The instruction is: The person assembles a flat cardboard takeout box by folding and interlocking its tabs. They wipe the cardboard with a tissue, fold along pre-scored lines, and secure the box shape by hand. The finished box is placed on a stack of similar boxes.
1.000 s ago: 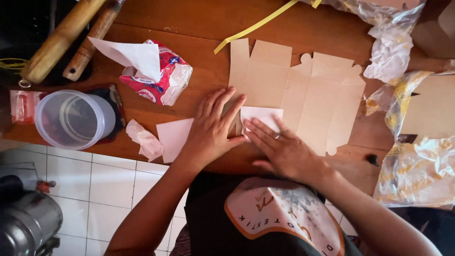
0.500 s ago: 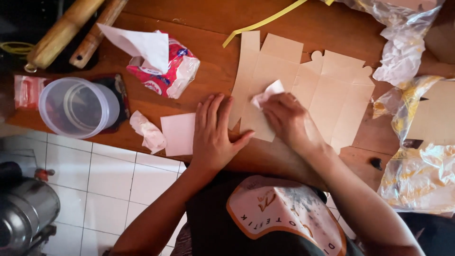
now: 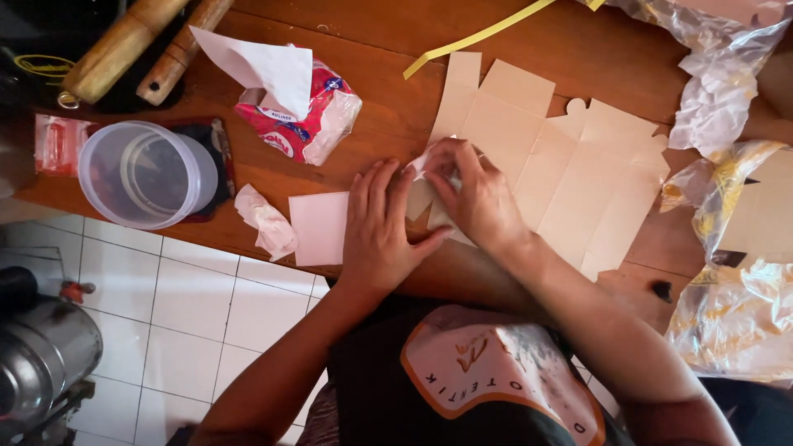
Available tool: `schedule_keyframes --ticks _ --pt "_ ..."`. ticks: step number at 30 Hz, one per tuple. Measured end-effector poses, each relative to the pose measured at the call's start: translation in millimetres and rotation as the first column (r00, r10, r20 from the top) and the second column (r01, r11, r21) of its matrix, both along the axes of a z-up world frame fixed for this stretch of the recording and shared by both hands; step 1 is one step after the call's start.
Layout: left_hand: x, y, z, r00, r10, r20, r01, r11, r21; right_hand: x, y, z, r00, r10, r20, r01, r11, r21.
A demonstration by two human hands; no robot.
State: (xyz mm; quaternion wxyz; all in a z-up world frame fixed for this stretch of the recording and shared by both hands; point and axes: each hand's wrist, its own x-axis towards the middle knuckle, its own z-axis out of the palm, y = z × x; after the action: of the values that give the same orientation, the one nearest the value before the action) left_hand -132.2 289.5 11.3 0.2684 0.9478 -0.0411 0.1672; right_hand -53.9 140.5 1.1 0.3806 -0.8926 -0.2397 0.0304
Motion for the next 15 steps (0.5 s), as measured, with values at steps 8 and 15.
schedule_keyframes --ticks 8,15 --pt "-2 -1 -1 0.999 0.028 -0.035 -0.028 1.000 -0.012 0 -10 33 0.977 0.152 -0.147 -0.148 0.988 0.041" --pt "-1 0 3 0.997 -0.024 -0.076 0.024 1.000 -0.013 -1 -25 53 0.960 0.123 -0.252 -0.104 0.991 0.087"
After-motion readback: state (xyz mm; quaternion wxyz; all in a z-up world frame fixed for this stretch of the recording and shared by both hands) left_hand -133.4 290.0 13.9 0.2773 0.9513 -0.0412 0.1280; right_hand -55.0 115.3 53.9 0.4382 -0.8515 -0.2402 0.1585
